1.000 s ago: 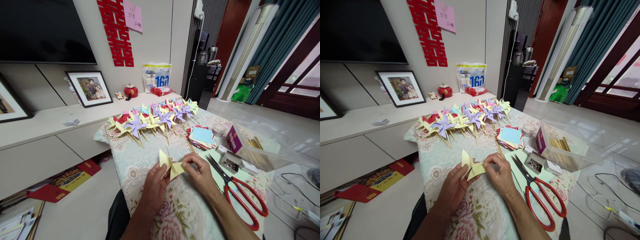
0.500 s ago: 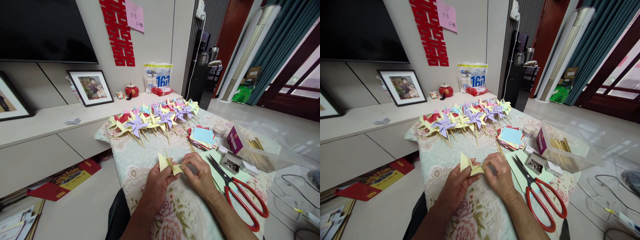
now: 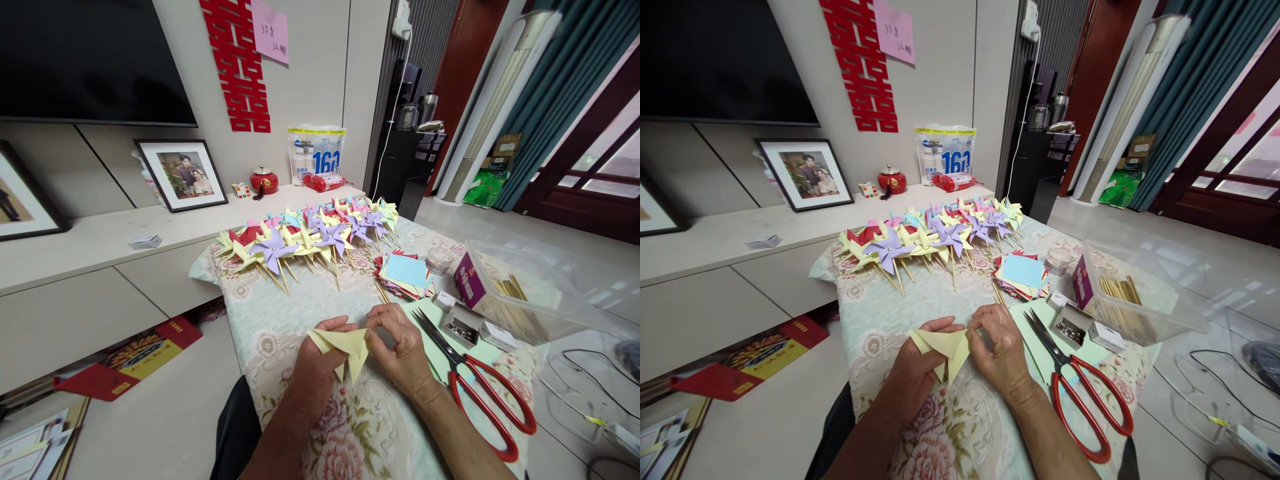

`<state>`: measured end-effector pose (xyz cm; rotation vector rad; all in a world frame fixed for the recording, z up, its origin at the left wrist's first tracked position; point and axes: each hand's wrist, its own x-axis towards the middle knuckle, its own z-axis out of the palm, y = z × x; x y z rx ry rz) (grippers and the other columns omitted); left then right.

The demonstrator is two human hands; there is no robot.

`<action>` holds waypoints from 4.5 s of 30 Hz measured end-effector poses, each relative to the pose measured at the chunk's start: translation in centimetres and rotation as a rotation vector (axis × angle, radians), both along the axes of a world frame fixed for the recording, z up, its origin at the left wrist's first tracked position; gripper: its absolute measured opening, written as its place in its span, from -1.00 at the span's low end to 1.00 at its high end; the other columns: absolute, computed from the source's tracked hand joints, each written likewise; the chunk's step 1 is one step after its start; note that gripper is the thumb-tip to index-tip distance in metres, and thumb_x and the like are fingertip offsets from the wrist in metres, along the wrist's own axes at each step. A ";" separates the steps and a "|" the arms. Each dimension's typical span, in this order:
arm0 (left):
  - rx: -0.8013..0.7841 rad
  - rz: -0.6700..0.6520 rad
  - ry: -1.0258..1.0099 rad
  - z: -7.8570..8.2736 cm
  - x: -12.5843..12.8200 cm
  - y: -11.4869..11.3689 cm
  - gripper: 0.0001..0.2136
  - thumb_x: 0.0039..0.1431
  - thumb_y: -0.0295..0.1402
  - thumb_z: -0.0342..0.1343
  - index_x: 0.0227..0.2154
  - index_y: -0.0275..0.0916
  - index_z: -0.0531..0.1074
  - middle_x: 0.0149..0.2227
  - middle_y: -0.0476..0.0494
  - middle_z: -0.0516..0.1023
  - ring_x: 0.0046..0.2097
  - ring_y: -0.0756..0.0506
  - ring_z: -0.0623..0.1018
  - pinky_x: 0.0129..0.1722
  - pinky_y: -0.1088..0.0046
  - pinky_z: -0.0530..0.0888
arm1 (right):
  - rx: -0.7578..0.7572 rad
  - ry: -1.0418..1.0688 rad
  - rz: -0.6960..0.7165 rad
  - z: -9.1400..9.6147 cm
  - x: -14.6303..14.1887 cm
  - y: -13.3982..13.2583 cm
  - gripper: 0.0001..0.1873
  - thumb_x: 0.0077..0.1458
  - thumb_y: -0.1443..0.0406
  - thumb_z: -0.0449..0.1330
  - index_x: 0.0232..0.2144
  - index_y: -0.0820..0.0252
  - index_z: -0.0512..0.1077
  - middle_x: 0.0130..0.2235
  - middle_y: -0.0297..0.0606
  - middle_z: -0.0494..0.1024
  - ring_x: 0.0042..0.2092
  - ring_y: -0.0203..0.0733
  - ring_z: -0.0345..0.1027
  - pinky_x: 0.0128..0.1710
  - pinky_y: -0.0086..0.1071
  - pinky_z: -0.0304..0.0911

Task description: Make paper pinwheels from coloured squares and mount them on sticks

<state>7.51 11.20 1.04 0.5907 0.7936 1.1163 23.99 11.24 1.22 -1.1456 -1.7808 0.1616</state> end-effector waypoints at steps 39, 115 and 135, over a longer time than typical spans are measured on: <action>-0.188 0.107 -0.237 1.3 1.5 1.3 -0.54 0.31 -0.04 -0.02 -0.02 -0.35 0.48 0.10 -0.39 0.56 0.02 -0.25 0.59 -0.03 0.20 0.52 | -0.542 1.434 0.028 0.3 0.3 1.4 -0.24 -0.34 0.37 0.55 0.00 0.22 0.47 -0.31 -0.24 0.71 -0.35 -0.22 0.55 -0.31 -0.38 0.45; -0.037 0.256 -0.038 0.1 2.2 2.9 -0.67 -0.08 -0.38 0.32 -0.18 -0.20 0.55 -0.21 -0.11 0.69 0.00 -0.29 0.59 0.01 0.27 0.49 | 0.091 -0.376 -0.025 0.0 -2.3 -1.0 -0.79 0.28 0.48 0.03 -0.23 0.17 0.42 -0.16 -0.17 0.51 -0.13 -0.07 0.21 -0.14 -0.17 0.05; 0.134 0.190 0.053 -1.2 2.2 2.1 -0.80 0.04 -0.35 0.24 -0.27 -0.32 0.58 -0.31 -0.15 0.69 -0.26 -0.17 0.62 -0.20 0.38 0.50 | -0.138 -0.167 -0.012 0.5 -1.2 -0.8 -0.78 0.26 0.35 0.08 -0.42 0.16 0.45 -0.36 -0.22 0.43 -0.22 -0.06 0.22 -0.21 -0.19 0.03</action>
